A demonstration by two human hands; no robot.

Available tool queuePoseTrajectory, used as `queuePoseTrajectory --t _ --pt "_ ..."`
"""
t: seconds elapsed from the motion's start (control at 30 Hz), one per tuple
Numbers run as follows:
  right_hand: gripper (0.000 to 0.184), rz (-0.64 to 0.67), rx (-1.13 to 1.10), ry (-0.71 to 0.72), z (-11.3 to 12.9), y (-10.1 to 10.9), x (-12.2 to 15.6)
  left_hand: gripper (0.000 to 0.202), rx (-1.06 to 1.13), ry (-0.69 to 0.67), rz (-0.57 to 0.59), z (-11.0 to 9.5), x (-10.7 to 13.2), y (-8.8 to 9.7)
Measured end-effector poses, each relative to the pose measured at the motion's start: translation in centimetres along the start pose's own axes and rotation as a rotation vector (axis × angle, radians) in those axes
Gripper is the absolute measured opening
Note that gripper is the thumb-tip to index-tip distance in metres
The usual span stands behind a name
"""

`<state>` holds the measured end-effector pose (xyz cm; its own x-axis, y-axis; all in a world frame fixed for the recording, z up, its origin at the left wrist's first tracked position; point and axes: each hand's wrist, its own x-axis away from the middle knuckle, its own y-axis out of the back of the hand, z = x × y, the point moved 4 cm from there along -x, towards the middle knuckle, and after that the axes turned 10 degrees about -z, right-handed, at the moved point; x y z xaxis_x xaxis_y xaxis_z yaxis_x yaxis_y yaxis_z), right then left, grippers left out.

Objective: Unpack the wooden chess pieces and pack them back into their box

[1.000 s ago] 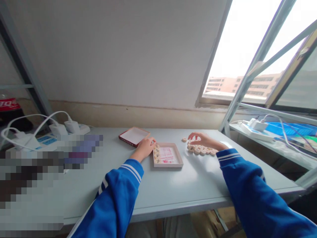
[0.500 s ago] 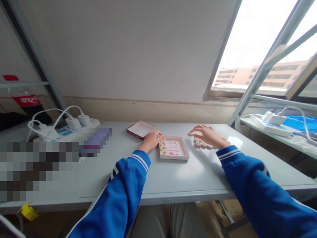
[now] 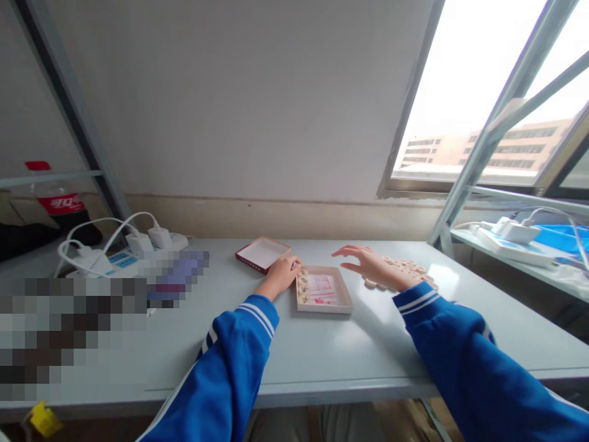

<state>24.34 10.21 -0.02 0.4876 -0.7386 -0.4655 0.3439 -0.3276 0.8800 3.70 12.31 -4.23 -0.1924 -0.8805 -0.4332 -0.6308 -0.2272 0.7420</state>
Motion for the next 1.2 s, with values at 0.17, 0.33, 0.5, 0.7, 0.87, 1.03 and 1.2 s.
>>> queuePoseTrajectory --t 0.17,0.33,0.5,0.7,0.87,1.03,1.2 --pt "0.029 0.072 0.083 0.243 7.0 -2.6 -2.1 0.026 0.041 -0.011 -0.02 0.0 0.1 0.2" --pt "0.019 0.003 0.15 0.219 7.2 -4.2 -2.8 0.023 0.04 0.006 -0.019 0.0 0.3 0.3" --pt "0.018 -0.022 0.095 0.174 6.4 -4.4 -2.9 0.022 0.011 -0.021 -0.021 -0.2 0.1 0.2" --pt "0.018 -0.064 0.081 0.188 6.2 -5.0 -3.1 0.024 0.048 -0.006 -0.022 -0.2 -0.3 0.1" --pt "0.022 -0.14 0.036 0.135 5.0 -4.0 -3.5 0.022 0.057 0.015 0.001 -0.3 -0.2 0.2" --pt "0.019 -0.125 0.017 -0.056 0.5 -1.2 -2.3 0.023 0.044 0.023 0.014 -0.3 -0.2 0.3" --pt "0.02 0.057 0.052 -0.319 -4.5 0.0 0.6 0.023 0.006 0.062 0.009 -0.2 -0.1 0.2"
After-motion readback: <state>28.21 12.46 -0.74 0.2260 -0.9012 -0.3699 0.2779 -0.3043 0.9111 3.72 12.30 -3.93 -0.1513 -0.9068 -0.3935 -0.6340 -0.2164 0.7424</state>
